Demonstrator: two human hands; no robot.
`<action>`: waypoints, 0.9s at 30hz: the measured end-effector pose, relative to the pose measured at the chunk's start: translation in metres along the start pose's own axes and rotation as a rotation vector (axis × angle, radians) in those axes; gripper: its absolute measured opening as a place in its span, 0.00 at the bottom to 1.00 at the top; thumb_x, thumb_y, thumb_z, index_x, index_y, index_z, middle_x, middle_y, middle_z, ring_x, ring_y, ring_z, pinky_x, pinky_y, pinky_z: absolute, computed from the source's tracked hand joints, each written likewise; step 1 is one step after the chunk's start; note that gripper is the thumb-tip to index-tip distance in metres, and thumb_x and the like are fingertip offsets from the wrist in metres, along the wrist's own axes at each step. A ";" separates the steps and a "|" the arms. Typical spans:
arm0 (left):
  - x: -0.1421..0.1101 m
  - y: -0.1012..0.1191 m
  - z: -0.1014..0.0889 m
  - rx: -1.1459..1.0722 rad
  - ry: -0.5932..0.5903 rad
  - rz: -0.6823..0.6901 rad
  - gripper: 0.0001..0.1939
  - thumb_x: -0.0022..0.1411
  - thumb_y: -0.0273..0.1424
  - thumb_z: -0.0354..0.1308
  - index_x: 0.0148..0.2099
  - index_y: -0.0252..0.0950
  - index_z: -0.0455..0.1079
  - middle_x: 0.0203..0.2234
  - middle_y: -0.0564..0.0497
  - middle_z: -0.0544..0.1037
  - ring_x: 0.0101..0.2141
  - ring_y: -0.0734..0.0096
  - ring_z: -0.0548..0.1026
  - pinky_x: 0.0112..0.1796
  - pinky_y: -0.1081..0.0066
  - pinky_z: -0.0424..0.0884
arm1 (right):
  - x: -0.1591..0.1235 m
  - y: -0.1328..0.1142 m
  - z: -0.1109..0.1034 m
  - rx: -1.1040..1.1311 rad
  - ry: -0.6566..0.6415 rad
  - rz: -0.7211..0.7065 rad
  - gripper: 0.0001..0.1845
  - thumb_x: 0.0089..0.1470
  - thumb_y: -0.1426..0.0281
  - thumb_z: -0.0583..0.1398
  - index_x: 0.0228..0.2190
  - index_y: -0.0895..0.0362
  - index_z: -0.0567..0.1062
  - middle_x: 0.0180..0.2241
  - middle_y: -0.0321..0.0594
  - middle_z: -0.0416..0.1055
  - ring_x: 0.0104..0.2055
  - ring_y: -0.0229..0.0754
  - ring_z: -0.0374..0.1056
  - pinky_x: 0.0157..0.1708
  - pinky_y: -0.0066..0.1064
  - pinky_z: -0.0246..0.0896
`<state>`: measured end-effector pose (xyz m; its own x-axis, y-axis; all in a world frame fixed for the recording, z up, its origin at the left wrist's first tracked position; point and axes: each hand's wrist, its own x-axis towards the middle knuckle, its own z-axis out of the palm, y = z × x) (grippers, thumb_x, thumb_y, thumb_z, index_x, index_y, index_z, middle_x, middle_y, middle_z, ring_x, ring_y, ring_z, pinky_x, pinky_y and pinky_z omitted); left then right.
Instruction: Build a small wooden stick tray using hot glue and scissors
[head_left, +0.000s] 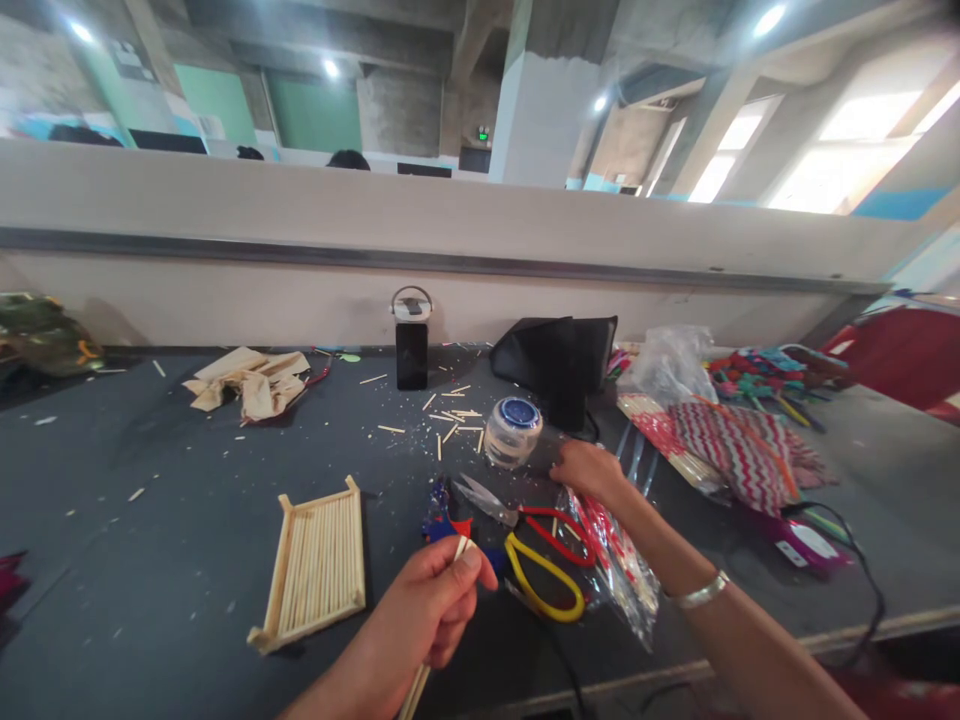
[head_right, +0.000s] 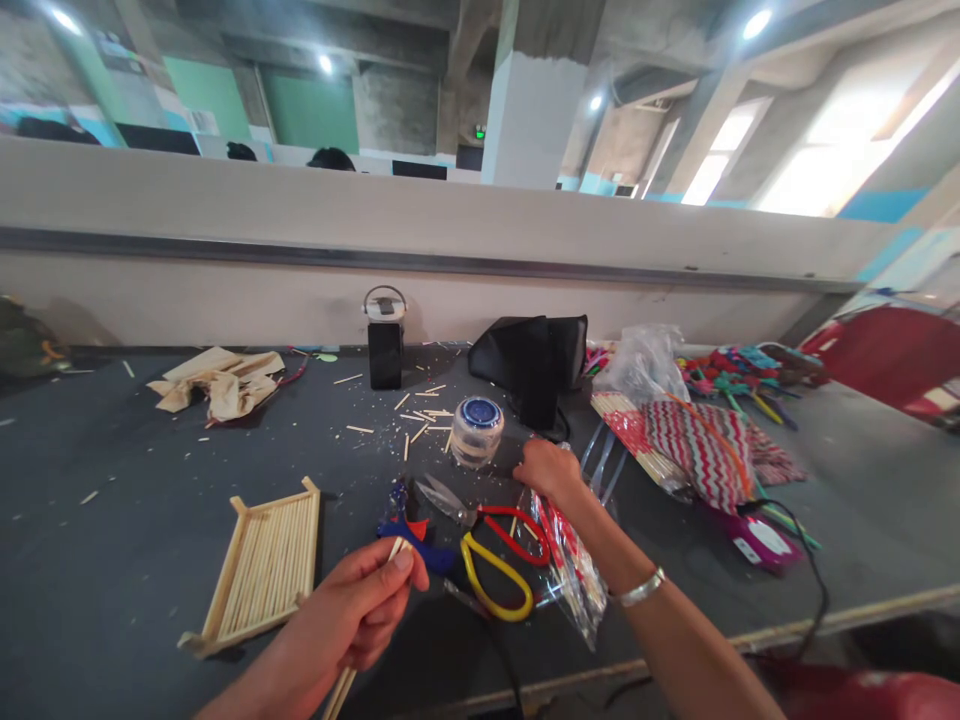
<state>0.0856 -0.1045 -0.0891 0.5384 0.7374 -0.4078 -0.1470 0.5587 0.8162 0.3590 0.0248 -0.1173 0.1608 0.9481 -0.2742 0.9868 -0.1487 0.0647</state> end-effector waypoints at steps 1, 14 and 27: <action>0.000 0.000 0.000 -0.001 0.003 -0.002 0.17 0.62 0.46 0.53 0.34 0.36 0.63 0.16 0.64 0.49 0.16 0.84 0.41 0.17 0.77 0.37 | 0.000 0.001 0.000 0.000 0.001 0.000 0.16 0.60 0.65 0.59 0.49 0.57 0.70 0.49 0.44 0.70 0.46 0.46 0.70 0.43 0.44 0.68; -0.001 -0.002 0.003 -0.014 0.029 -0.006 0.17 0.62 0.46 0.53 0.34 0.36 0.63 0.16 0.63 0.50 0.16 0.84 0.41 0.18 0.75 0.36 | 0.013 0.009 -0.007 0.184 0.072 -0.030 0.15 0.60 0.65 0.59 0.47 0.58 0.71 0.47 0.43 0.71 0.43 0.45 0.71 0.41 0.41 0.69; -0.004 -0.002 0.001 -0.029 0.053 -0.001 0.16 0.62 0.45 0.53 0.34 0.36 0.63 0.17 0.63 0.50 0.16 0.84 0.41 0.18 0.75 0.35 | -0.014 0.008 -0.056 0.592 0.831 0.030 0.09 0.58 0.68 0.53 0.36 0.58 0.70 0.32 0.40 0.75 0.32 0.41 0.71 0.34 0.30 0.64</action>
<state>0.0850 -0.1087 -0.0885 0.4938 0.7558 -0.4300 -0.1713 0.5694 0.8040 0.3634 0.0256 -0.0593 0.3431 0.8032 0.4870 0.8704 -0.0771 -0.4862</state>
